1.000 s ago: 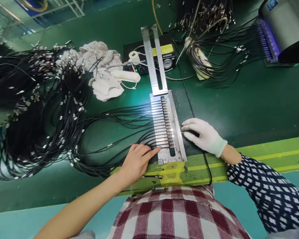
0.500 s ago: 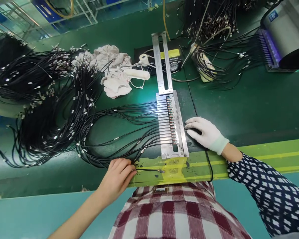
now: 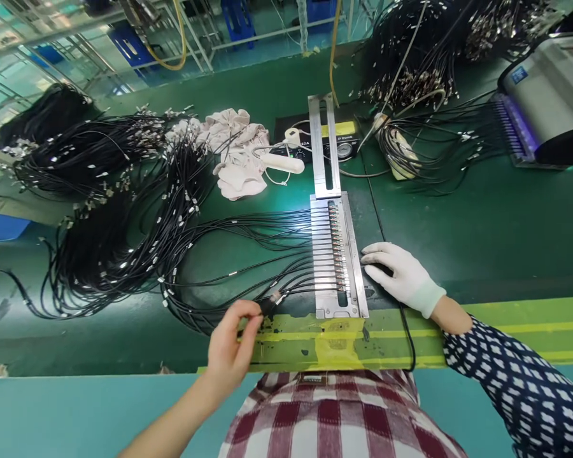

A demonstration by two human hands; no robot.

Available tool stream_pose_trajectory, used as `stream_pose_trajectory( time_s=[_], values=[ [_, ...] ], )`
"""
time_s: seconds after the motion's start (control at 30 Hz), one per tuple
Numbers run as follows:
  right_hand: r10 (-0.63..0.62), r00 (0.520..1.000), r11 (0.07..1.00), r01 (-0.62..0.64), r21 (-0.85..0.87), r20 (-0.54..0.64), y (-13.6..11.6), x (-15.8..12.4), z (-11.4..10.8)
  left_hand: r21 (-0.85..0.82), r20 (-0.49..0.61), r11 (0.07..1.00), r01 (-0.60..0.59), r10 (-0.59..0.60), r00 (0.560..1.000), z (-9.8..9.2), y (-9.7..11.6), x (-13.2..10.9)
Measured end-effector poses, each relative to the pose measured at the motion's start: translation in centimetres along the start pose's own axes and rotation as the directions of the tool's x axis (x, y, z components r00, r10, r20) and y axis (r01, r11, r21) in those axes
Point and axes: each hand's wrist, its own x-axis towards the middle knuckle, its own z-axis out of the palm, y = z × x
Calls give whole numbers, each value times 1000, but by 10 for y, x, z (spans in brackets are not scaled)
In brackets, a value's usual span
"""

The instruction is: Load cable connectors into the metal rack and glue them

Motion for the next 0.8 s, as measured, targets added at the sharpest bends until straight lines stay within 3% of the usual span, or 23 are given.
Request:
stream_pose_trajectory(
  time_s=[0.07,0.1,0.2,0.33,0.47,0.57,0.7,0.8],
  values=[
    [-4,1000,1000,4,6,-3,-1,0,0,-36,-164,999,33,-38,986,2,2,14],
    [-4,1000,1000,4,10,-5,-2,0,0,-21,-175,1000,15,-19,984,5,4,22],
    [-4,1000,1000,4,29,-14,-2,0,0,24,10,997,-76,76,997,17,7,38],
    [-8,1000,997,9,75,-7,-1,-1,0,35,264,984,-172,157,952,24,4,34],
    [-6,1000,994,5,108,8,0,1,-1,177,427,967,-186,95,899,21,-1,17],
    [2,1000,994,-3,112,6,0,1,-2,163,398,982,-99,27,917,22,3,14],
    [8,1000,993,-11,116,27,0,1,-1,4,209,1000,-11,10,978,35,18,28],
    [8,1000,992,-11,125,25,1,0,0,-98,317,990,-103,130,940,56,32,39]
  ],
)
